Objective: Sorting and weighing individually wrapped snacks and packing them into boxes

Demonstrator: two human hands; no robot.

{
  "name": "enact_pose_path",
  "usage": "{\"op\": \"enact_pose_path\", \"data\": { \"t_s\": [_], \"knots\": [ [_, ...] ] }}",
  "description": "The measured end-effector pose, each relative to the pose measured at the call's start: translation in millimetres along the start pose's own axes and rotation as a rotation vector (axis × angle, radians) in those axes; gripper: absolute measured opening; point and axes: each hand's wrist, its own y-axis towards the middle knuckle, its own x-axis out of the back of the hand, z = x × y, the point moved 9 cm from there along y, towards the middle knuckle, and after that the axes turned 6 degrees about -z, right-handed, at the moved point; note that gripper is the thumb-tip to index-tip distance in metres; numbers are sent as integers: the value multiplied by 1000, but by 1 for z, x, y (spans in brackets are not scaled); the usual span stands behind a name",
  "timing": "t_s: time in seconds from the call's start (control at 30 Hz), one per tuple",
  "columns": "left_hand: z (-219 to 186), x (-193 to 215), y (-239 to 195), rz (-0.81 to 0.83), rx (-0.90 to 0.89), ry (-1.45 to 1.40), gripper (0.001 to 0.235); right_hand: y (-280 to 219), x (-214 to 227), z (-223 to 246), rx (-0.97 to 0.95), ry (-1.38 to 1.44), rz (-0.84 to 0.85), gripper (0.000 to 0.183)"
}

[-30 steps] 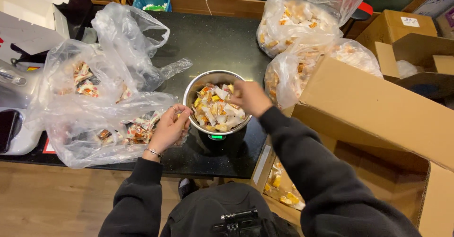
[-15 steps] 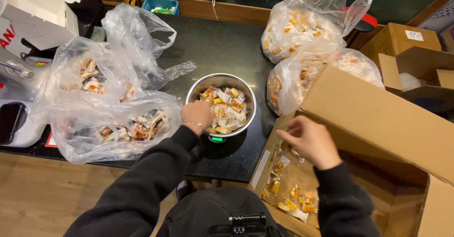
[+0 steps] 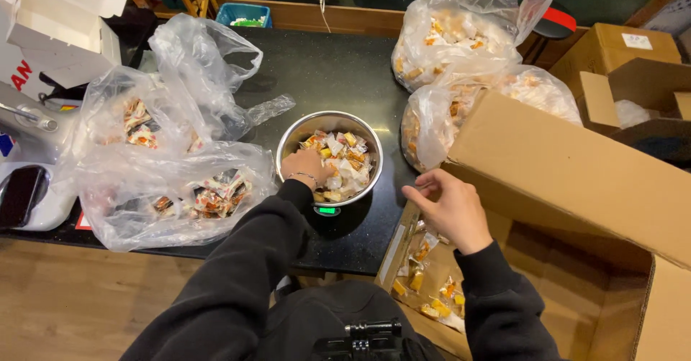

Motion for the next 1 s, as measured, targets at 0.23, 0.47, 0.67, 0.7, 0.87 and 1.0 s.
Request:
{"op": "enact_pose_path", "data": {
  "t_s": [0.23, 0.47, 0.67, 0.7, 0.87, 1.0],
  "knots": [
    [-80, 131, -127, 101, -243, -308, 94, -4, 30, -81, -134, 21, -152, 37],
    [-161, 91, -157, 342, -622, -664, 64, -28, 56, -166, -236, -24, -249, 36],
    [-167, 75, -134, 403, -574, -923, 46, -92, 55, -188, -440, -54, -108, 53],
    [-170, 87, -143, 415, -589, -935, 46, -102, 52, -193, -482, -50, -77, 57],
    [-182, 85, -167, 533, -653, -919, 52, -128, 42, -230, -582, -61, -44, 62],
    [-196, 71, -188, 518, -656, -817, 63, -130, 40, -228, -586, -11, -50, 64]
  ]
}}
